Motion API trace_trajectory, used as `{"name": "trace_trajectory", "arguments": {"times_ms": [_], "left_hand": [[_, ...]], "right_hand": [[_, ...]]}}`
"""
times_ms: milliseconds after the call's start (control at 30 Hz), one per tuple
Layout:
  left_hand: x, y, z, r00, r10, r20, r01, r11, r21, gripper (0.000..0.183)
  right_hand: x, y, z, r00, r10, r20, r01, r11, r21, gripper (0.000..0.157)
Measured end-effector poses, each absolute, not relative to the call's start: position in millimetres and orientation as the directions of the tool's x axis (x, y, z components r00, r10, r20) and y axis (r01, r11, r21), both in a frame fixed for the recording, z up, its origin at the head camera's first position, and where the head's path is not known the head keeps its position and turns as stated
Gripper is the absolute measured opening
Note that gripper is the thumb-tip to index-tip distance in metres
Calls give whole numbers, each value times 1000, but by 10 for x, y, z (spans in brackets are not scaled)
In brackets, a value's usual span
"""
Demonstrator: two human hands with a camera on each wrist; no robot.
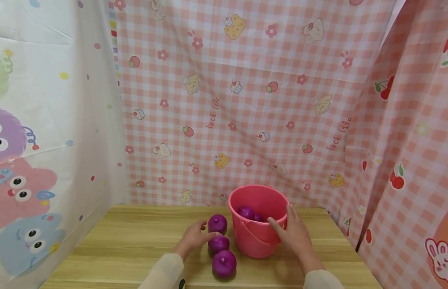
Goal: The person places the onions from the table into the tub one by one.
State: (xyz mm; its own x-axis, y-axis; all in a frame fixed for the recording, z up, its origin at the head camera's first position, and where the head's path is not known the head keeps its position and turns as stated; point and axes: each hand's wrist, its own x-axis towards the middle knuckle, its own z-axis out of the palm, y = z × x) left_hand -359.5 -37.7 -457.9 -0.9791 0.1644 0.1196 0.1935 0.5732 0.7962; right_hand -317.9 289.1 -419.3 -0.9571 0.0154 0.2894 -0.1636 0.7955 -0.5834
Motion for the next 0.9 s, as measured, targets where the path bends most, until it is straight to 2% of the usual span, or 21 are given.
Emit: {"name": "trace_trajectory", "arguments": {"times_ms": [267, 567, 900], "left_hand": [[-3567, -366, -4707, -973, 197, 124, 217, 576, 788, 74], [-3555, -330, -4782, -979, 192, 64, 166, 583, 795, 80], [-3571, -305, -4823, -974, 221, 53, 174, 575, 799, 68]], "right_hand": [[-3185, 2882, -4189, -956, 13, 294, -165, 804, -572, 99], [-3171, 2887, -4189, -954, 16, 298, -164, 805, -570, 98], [-3164, 2896, -4190, -954, 17, 298, -165, 801, -576, 97]]}}
